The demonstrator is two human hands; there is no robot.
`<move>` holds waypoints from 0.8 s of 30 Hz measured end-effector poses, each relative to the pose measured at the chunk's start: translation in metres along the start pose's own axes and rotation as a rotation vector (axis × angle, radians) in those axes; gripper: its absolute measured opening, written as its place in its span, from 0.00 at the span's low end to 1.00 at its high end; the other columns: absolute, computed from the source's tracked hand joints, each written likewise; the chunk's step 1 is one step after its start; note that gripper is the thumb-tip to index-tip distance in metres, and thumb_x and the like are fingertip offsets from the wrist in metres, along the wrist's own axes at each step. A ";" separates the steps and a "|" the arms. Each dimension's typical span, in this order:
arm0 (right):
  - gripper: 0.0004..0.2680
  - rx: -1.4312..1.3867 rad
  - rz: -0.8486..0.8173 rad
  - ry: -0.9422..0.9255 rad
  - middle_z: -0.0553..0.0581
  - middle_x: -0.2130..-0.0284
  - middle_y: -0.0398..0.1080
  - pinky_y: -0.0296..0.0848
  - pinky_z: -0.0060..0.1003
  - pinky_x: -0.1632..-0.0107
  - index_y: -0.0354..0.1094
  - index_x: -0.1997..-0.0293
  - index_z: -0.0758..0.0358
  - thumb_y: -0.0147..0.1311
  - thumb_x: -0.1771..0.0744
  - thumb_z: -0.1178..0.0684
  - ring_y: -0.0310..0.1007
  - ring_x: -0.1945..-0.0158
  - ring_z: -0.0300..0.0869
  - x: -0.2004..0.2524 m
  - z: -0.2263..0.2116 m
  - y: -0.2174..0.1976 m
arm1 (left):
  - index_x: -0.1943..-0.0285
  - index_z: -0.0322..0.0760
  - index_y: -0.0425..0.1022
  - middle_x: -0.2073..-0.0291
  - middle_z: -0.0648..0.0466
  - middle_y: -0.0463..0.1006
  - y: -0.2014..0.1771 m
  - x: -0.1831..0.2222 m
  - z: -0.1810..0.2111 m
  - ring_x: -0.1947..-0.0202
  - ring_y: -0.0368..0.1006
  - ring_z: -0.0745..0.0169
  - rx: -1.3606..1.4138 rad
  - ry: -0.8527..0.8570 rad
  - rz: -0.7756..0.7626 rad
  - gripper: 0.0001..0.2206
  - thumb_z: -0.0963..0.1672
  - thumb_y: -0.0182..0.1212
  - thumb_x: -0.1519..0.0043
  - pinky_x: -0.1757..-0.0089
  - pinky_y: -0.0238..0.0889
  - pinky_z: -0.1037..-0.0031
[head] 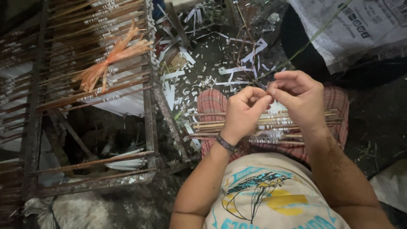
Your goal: Manually attaching white candle wicks to thin wooden sticks in a production setting.
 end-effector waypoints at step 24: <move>0.10 -0.687 0.105 0.373 0.50 0.69 0.66 0.59 0.23 0.71 0.69 0.48 0.57 0.54 0.34 0.63 0.58 0.78 0.29 0.008 0.069 -0.069 | 0.54 0.33 0.74 0.61 0.48 0.81 -0.081 0.010 0.049 0.57 0.80 0.53 0.588 0.181 -0.080 0.08 0.37 0.47 0.28 0.49 0.77 0.63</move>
Point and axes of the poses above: each hand's wrist, its own x-axis away from the middle knuckle, its own y-axis out of the palm, z = x × y, the point moved 10 cm from there along -x, towards the middle knuckle
